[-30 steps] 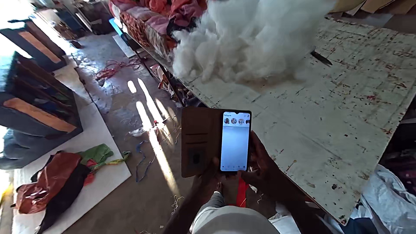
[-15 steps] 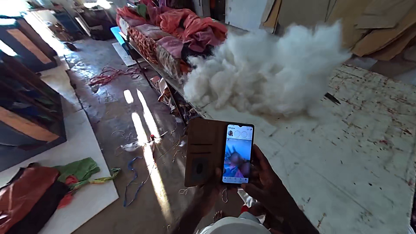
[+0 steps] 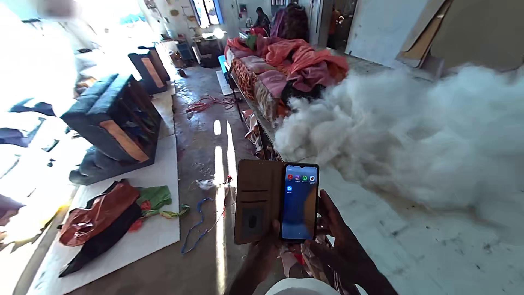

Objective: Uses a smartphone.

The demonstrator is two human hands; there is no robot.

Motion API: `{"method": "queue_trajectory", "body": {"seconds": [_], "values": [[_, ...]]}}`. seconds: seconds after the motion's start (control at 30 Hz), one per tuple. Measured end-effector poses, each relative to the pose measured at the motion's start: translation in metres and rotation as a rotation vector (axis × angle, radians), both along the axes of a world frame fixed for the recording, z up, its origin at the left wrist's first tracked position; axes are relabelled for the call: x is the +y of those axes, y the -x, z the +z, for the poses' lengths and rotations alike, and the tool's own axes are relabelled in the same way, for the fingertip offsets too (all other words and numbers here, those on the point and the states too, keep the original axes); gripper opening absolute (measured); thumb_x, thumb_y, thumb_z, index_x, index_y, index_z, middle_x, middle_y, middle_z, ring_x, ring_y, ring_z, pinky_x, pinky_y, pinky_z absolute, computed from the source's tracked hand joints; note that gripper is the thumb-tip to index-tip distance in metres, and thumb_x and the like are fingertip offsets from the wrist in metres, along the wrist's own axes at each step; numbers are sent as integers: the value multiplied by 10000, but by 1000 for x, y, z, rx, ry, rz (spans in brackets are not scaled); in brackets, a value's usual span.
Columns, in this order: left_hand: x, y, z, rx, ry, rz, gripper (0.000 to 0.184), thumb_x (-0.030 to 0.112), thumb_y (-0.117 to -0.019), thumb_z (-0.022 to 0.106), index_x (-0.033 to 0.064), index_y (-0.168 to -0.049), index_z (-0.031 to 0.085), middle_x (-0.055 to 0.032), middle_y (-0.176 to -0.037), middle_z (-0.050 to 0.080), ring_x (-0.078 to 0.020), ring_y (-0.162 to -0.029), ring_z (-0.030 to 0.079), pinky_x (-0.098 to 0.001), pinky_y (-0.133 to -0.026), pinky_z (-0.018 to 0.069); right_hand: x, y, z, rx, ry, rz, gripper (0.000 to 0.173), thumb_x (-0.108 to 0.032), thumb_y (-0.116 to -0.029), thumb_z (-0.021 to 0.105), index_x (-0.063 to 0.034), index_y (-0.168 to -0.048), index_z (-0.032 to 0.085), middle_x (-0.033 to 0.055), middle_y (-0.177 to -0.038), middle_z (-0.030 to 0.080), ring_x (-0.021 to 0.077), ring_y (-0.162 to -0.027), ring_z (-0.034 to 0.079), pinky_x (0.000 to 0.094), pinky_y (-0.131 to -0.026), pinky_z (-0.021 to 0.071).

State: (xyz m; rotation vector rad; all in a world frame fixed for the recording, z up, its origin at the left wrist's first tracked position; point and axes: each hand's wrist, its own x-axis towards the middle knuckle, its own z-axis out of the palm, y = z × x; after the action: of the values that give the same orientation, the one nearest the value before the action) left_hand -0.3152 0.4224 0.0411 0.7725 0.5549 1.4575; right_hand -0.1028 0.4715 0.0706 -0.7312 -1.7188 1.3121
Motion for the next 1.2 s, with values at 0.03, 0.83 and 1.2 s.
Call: {"method": "queue_trajectory", "body": {"seconds": [0.03, 0.83, 1.2], "values": [[7, -1, 0, 4, -4, 16, 387, 354, -1022, 615, 32, -1234, 638, -186, -1058, 733, -266, -871, 742, -419, -789, 632, 10, 0, 0, 11, 4, 21, 1081, -197, -839, 807, -241, -1648, 91, 62, -1501, 508, 242, -1198, 643, 413, -901, 622], [60, -11, -1, 102, 48, 108, 362, 349, -1028, 597, 76, -1259, 652, -181, -1079, 730, -252, -883, 738, -390, -811, 625, 95, -3, -24, 97, 167, 98, 1008, -237, -836, 819, -355, -1625, 203, -17, -1505, 506, 220, -1128, 669, 377, -867, 626], [69, -16, -8, 43, -4, -29, 346, 328, -1049, 569, 71, -1259, 666, -166, -1108, 733, -245, -880, 743, -387, -767, 635, 115, -14, -20, 625, 680, 90, 228, -235, -987, 646, -80, -1145, 700, 195, -1040, 710, 231, -894, 722, 403, -811, 613]]}}
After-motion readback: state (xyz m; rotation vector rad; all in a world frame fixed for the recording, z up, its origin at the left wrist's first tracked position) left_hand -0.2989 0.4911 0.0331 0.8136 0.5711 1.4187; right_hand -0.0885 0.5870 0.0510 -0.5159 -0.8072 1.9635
